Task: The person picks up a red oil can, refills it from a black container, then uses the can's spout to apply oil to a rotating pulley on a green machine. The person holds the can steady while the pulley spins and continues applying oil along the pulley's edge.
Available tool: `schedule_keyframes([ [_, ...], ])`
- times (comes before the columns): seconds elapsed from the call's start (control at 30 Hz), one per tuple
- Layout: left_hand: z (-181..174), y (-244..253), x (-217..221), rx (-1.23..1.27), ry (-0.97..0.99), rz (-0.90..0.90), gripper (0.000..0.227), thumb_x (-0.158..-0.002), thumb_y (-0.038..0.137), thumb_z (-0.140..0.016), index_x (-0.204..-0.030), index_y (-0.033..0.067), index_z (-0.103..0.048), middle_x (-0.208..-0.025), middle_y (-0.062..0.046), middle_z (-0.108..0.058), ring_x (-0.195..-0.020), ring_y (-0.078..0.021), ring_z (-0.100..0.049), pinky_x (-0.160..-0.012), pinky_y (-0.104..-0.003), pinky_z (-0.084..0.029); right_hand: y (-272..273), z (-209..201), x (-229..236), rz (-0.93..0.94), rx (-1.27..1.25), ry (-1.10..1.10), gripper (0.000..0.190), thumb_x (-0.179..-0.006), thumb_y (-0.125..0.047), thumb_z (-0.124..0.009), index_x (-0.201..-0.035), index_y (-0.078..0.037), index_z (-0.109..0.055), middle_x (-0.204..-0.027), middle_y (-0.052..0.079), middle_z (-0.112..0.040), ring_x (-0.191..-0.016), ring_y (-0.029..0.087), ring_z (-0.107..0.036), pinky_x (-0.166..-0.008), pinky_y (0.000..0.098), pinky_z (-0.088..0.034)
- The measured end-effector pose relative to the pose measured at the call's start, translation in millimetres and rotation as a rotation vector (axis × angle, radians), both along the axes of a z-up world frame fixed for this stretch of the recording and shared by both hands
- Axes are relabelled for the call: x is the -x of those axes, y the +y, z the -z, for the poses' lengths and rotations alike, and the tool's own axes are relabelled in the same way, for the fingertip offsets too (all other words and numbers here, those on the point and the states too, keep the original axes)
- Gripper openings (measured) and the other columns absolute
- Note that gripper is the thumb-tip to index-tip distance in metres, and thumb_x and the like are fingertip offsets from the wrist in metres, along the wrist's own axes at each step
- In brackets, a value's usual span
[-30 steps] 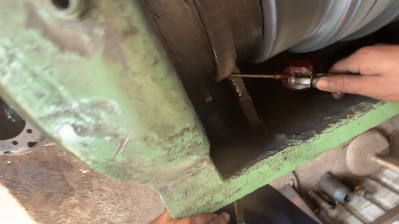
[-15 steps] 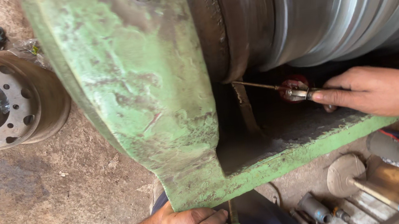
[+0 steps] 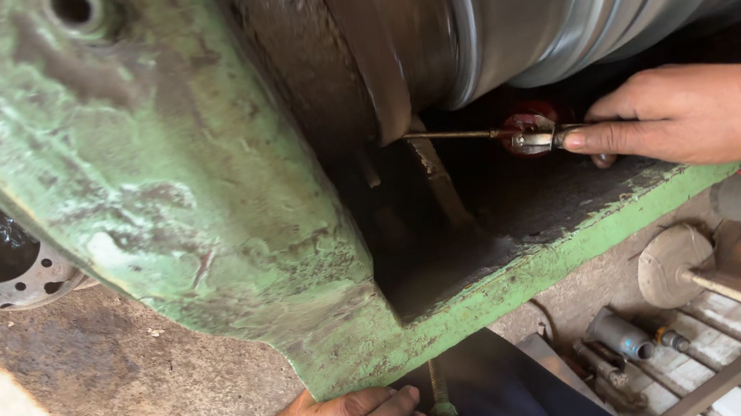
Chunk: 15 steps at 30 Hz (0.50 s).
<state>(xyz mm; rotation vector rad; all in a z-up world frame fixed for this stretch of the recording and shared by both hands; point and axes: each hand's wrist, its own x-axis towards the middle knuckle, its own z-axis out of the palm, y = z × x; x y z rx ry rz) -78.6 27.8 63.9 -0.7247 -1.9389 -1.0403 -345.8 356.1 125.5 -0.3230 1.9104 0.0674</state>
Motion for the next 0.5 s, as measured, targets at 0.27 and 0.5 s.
schedule_keyframes([
  [0.27,4.0,0.6,0.8,0.026,-0.008,0.026,0.013,-0.088,0.018,-0.068,-0.074,0.0182,-0.069,-0.076,0.001,-0.075,-0.066,-0.0057,-0.071,-0.064,-0.023,-0.062,0.2,3.9,0.5,-0.016,-0.018,-0.002,0.062,-0.102,-0.058,-0.048,-0.094,-0.008,-0.083,-0.089,0.007,-0.069,-0.085,0.022,-0.069,-0.082,0.0362,-0.054],
  [0.5,7.0,11.7,4.6,-0.016,-0.033,-0.027,0.014,-0.084,0.017,-0.065,-0.07,0.019,-0.067,-0.071,0.002,-0.073,-0.06,-0.0049,-0.07,-0.058,-0.022,-0.059,7.8,13.8,3.6,-0.003,-0.009,-0.014,0.062,-0.099,-0.062,-0.049,-0.097,-0.009,-0.082,-0.091,0.005,-0.075,-0.09,0.021,-0.069,-0.087,0.0365,-0.055],
])
